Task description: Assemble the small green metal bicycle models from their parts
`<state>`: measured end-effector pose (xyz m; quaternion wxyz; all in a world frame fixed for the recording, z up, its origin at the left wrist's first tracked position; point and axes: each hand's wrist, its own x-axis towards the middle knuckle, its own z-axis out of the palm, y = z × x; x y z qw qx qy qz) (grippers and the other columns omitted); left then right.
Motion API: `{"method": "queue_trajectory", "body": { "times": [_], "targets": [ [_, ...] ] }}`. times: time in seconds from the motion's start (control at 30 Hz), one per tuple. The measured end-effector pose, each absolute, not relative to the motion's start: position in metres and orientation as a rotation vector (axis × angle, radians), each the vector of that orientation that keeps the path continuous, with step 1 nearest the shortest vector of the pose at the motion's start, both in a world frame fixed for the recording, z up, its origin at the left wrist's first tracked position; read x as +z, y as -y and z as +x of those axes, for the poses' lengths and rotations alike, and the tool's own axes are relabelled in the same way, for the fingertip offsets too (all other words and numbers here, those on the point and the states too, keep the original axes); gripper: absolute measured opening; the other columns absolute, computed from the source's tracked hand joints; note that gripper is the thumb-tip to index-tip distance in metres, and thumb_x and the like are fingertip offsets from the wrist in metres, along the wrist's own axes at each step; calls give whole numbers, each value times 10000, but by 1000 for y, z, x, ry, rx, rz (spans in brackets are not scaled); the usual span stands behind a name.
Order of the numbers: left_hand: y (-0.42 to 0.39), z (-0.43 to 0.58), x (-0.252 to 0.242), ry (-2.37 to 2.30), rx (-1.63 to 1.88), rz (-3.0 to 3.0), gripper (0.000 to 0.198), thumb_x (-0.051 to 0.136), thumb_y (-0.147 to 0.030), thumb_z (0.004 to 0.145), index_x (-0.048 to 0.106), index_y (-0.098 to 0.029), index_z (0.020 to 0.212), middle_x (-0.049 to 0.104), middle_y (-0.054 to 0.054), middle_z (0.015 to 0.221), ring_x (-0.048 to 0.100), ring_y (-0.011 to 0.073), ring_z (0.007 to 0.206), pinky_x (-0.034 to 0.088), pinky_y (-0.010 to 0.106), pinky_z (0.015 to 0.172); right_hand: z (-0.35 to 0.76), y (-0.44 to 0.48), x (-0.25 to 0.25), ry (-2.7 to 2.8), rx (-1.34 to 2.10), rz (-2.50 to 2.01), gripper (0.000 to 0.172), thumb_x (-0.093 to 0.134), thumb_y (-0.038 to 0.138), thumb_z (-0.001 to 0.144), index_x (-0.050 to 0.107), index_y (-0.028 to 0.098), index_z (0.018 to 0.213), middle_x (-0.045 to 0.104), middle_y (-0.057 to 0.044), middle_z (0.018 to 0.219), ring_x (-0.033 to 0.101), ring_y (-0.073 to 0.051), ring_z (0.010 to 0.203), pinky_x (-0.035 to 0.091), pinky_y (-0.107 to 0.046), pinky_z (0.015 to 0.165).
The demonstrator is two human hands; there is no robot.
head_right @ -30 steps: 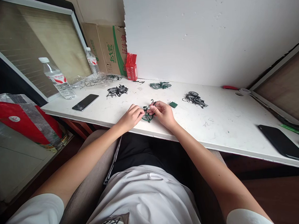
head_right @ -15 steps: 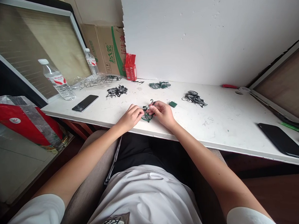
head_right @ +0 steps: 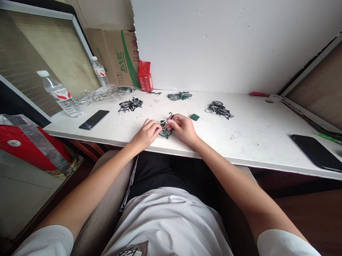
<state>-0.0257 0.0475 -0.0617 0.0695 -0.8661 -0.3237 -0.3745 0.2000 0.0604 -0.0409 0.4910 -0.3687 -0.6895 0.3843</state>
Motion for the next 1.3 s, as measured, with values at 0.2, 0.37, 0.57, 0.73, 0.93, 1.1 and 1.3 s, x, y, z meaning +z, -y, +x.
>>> {"method": "queue_trajectory", "body": {
  "times": [0.2,0.37,0.57,0.73,0.93,1.1,1.3],
  "targets": [
    [-47,-26,-61,973,-1126,-2622,167,465,-209,1109,595,-214,1002,674,98,1020,582,267,983,508,411,891,199,-58,-39,1676,933,-897,470,752,724,884,704,262,952,821,-59,855,795,-261,819,629,-376,694],
    [-48,-27,-62,946,-1145,-2623,158,474,-225,1107,601,-213,1015,676,99,1010,574,270,973,510,417,882,198,-55,-36,1674,929,-914,489,752,745,869,691,263,924,813,-57,830,792,-268,811,626,-383,701],
    [-47,-27,-62,952,-1167,-2626,169,468,-227,1106,607,-212,1010,676,99,1006,575,272,974,508,421,874,199,-57,-38,1700,916,-895,514,738,763,868,678,255,926,816,-56,829,791,-264,789,630,-381,686],
    [-47,-26,-60,982,-1168,-2649,166,478,-224,1102,608,-212,1000,674,107,1012,569,276,983,512,426,887,199,-60,-43,1687,917,-839,490,755,721,883,660,242,933,823,-57,835,797,-256,782,653,-379,721],
    [-48,-26,-61,966,-1156,-2639,159,478,-213,1103,602,-211,1004,678,106,1014,566,273,976,510,421,886,198,-61,-43,1657,938,-835,449,774,676,892,654,247,942,824,-53,828,796,-256,765,654,-386,719],
    [-49,-26,-61,958,-1151,-2640,174,465,-211,1106,599,-208,994,675,106,1000,563,270,965,506,428,886,198,-61,-43,1663,932,-835,427,775,655,902,665,245,951,822,-51,818,798,-262,765,657,-398,732],
    [-49,-27,-60,969,-1149,-2646,172,470,-216,1107,597,-211,991,670,98,1000,576,266,975,506,422,891,198,-60,-42,1668,918,-833,411,782,636,905,686,240,965,824,-54,815,797,-262,759,657,-403,746]
  ]
}}
